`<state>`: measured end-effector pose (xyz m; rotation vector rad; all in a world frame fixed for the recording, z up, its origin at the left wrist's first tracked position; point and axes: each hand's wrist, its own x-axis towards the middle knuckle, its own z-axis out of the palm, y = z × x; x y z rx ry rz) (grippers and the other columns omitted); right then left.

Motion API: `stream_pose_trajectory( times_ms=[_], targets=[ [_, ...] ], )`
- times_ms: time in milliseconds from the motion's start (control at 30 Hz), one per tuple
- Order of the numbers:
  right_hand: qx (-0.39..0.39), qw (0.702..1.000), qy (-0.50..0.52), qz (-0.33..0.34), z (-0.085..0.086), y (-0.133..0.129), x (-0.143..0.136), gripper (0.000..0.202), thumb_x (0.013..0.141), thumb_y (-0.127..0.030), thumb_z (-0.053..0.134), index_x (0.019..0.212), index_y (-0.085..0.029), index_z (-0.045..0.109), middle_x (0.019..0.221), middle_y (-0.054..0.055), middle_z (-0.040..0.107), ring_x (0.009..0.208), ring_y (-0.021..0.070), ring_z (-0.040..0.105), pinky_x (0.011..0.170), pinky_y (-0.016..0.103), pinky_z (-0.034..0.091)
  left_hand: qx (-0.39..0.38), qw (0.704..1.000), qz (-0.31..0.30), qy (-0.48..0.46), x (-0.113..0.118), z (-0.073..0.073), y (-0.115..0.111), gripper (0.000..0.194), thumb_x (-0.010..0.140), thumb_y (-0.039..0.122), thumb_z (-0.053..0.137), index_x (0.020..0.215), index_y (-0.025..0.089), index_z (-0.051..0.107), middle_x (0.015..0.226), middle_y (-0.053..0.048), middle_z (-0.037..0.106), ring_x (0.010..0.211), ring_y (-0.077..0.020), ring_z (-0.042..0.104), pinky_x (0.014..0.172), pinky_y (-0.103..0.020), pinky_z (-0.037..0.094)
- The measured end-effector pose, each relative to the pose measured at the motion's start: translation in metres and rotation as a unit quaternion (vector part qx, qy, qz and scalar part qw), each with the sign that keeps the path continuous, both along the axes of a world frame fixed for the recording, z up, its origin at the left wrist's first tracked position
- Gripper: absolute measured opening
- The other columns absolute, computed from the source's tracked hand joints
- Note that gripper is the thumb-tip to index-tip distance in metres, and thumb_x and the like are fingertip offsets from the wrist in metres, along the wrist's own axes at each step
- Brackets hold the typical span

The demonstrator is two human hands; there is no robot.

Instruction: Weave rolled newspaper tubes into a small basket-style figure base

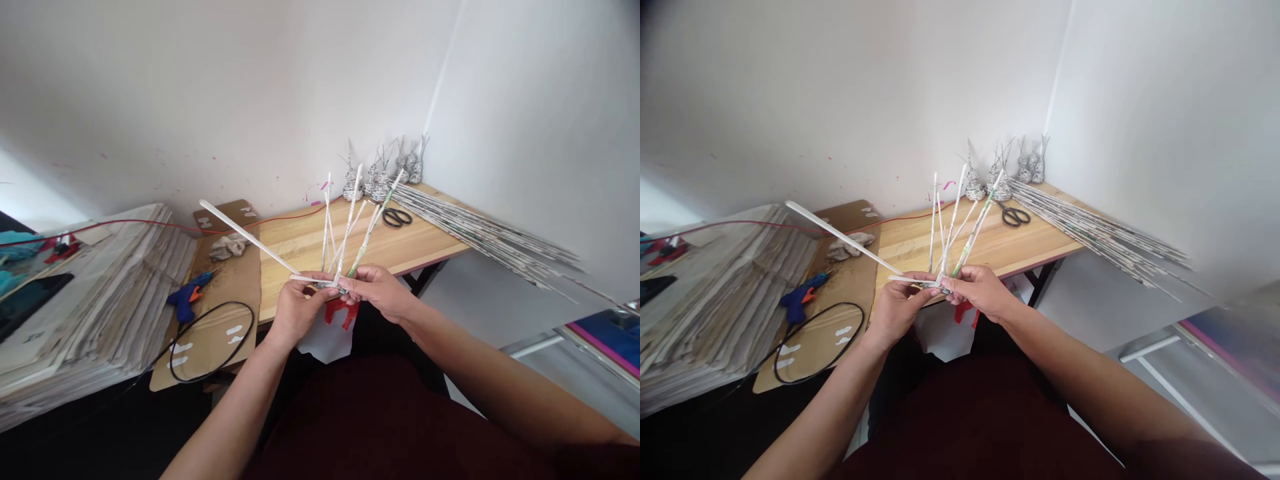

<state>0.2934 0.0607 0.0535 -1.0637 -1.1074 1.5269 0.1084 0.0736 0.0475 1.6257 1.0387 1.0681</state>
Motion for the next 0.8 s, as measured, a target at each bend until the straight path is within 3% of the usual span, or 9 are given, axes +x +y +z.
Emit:
stream_pose_trajectory(
  times_ms=[133, 333, 467, 800],
  targets=[
    [0.038, 0.999, -0.027, -0.002, -0.003, 0.004, 0.002, 0.036, 0.065, -0.046, 0.080, 0.068, -0.015, 0.064, 0.058, 0.001, 0.064, 0.063, 0.0139, 0.062, 0.064, 0.029, 0.049, 0.001, 1.000, -0.005, -0.030, 0.003, -0.001, 0.001, 0.021, 0.076, 0.032, 0.073, 0.090, 0.017, 0.068, 0.088, -0.005, 0.071, 0.079, -0.0171, 0.065, 0.075, -0.028, 0.051],
    [0.033, 0.999, -0.018, 0.004, 0.003, 0.017, 0.005, 0.035, 0.064, -0.044, 0.081, 0.064, -0.015, 0.061, 0.057, 0.000, 0.063, 0.060, 0.0118, 0.059, 0.063, 0.029, 0.047, 0.030, 0.998, -0.040, -0.037, 0.009, 0.006, 0.015, 0.015, 0.079, 0.027, 0.071, 0.089, 0.018, 0.066, 0.085, -0.002, 0.070, 0.080, -0.0149, 0.064, 0.077, -0.027, 0.050],
    [0.055, 0.998, -0.022, 0.020, 0.008, 0.032, 0.010, 0.035, 0.064, -0.043, 0.081, 0.064, -0.015, 0.061, 0.058, 0.000, 0.062, 0.061, 0.0120, 0.058, 0.064, 0.030, 0.047, 0.028, 0.997, -0.054, -0.056, 0.011, 0.008, 0.034, 0.019, 0.076, 0.027, 0.074, 0.091, 0.017, 0.070, 0.088, -0.004, 0.072, 0.087, -0.0173, 0.065, 0.084, -0.029, 0.049],
    [0.131, 0.984, -0.116, 0.013, 0.012, 0.087, 0.025, 0.033, 0.069, -0.044, 0.077, 0.065, -0.014, 0.065, 0.062, 0.002, 0.065, 0.060, 0.0119, 0.057, 0.063, 0.027, 0.045, -0.002, 0.990, -0.070, -0.122, 0.026, 0.007, 0.091, 0.021, 0.072, 0.031, 0.078, 0.086, 0.017, 0.072, 0.085, -0.004, 0.073, 0.082, -0.0171, 0.065, 0.086, -0.033, 0.049]
  ],
)
